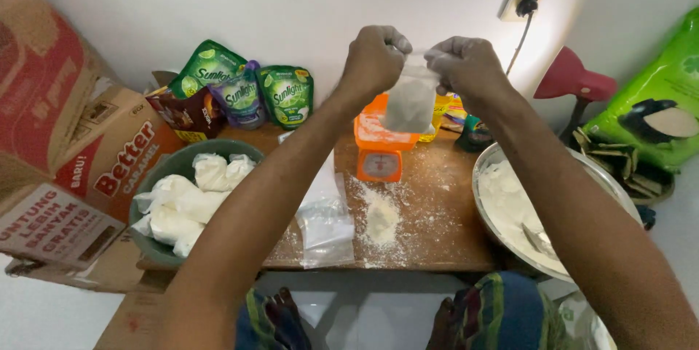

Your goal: Measuring flour on a scale, mixing it with water in a bowl to create dough, and portioning the dough into bags.

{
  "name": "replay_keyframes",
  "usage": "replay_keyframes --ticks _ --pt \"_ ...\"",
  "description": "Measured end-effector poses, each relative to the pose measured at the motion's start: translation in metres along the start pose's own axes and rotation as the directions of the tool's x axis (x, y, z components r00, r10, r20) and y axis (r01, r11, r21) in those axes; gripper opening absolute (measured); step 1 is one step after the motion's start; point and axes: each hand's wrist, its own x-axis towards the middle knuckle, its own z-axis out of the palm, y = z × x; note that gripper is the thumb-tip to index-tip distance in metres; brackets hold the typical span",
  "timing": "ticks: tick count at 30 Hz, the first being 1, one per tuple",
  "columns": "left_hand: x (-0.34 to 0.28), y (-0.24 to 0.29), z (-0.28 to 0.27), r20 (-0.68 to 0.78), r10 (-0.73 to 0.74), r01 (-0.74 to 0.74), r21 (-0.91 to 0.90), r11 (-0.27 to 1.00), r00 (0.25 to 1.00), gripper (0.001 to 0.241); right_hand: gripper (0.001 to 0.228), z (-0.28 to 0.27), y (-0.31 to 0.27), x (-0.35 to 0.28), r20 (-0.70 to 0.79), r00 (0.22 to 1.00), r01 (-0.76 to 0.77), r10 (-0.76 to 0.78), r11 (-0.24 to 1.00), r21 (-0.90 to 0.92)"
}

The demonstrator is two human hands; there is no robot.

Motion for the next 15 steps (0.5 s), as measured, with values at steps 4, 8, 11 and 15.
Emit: replay_keyframes --ticks 4,8,11,15 --pt "-0.051 -0.009 0.002 0.184 -0.039 0.011 0.150 0.989 0.982 0.021 0.019 -0.011 0.020 -0.060 0.027 0.996 0.081 -0.079 0.995 -0.051" --pt "-0.095 -0.065 0.025 0.386 -0.143 0.075 0.186 0.980 0.912 0.026 0.020 -0.017 0.088 -0.095 0.085 0.996 0.005 0.004 0.994 -0.105" --pt "-0.143 -0.085 0.025 0.435 -0.205 0.118 0.219 0.969 0.877 0.028 0.021 -0.015 0.125 -0.121 0.133 0.983 -0.085 0.124 0.961 -0.264" --pt "-0.170 -0.117 0.043 0.461 -0.296 0.179 0.280 0.943 0.837 0.035 0.013 -0.007 0.199 -0.134 0.084 0.986 -0.114 0.143 0.951 -0.289"
